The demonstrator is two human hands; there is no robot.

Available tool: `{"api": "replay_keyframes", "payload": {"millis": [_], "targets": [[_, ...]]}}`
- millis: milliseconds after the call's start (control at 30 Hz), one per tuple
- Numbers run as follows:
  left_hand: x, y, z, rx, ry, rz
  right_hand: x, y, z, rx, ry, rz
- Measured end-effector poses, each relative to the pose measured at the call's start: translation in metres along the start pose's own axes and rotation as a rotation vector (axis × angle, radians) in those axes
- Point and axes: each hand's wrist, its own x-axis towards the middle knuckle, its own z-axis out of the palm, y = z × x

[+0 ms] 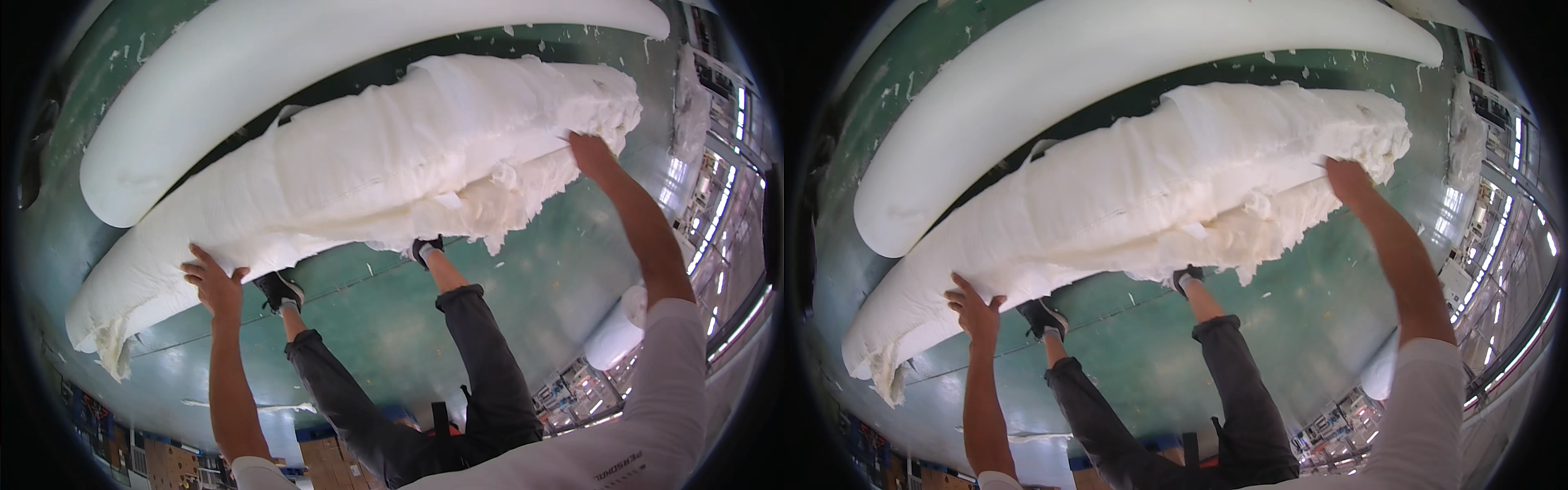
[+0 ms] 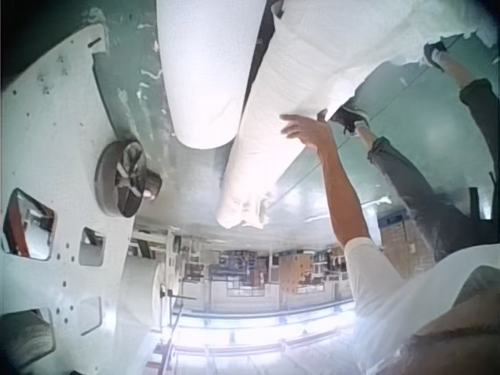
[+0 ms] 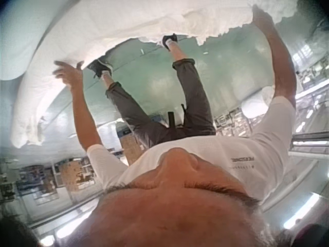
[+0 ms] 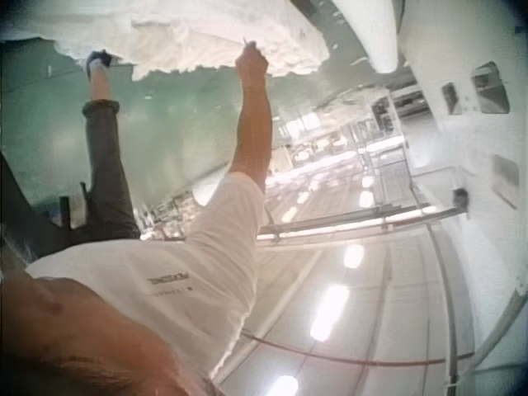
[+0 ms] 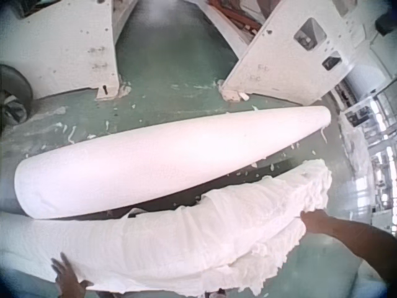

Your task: The person uses a utility knife to cut open the outer white wrapping of a large cylindrical material roll on the floor.

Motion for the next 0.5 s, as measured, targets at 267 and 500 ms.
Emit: {"api": "replay_keyframes", "payload": {"millis": [267, 500], "targets": [[-0.002, 0.009, -0.011, -0.027, -0.039, -0.033, 0.015, -0.217, -0.004, 1.318, 0.352, 0.529], [0.000, 0.017, -0.016, -0.014, -0.090, -0.037, 0.040, -0.308, -0.022, 1.653, 0.418, 0.886]]}}
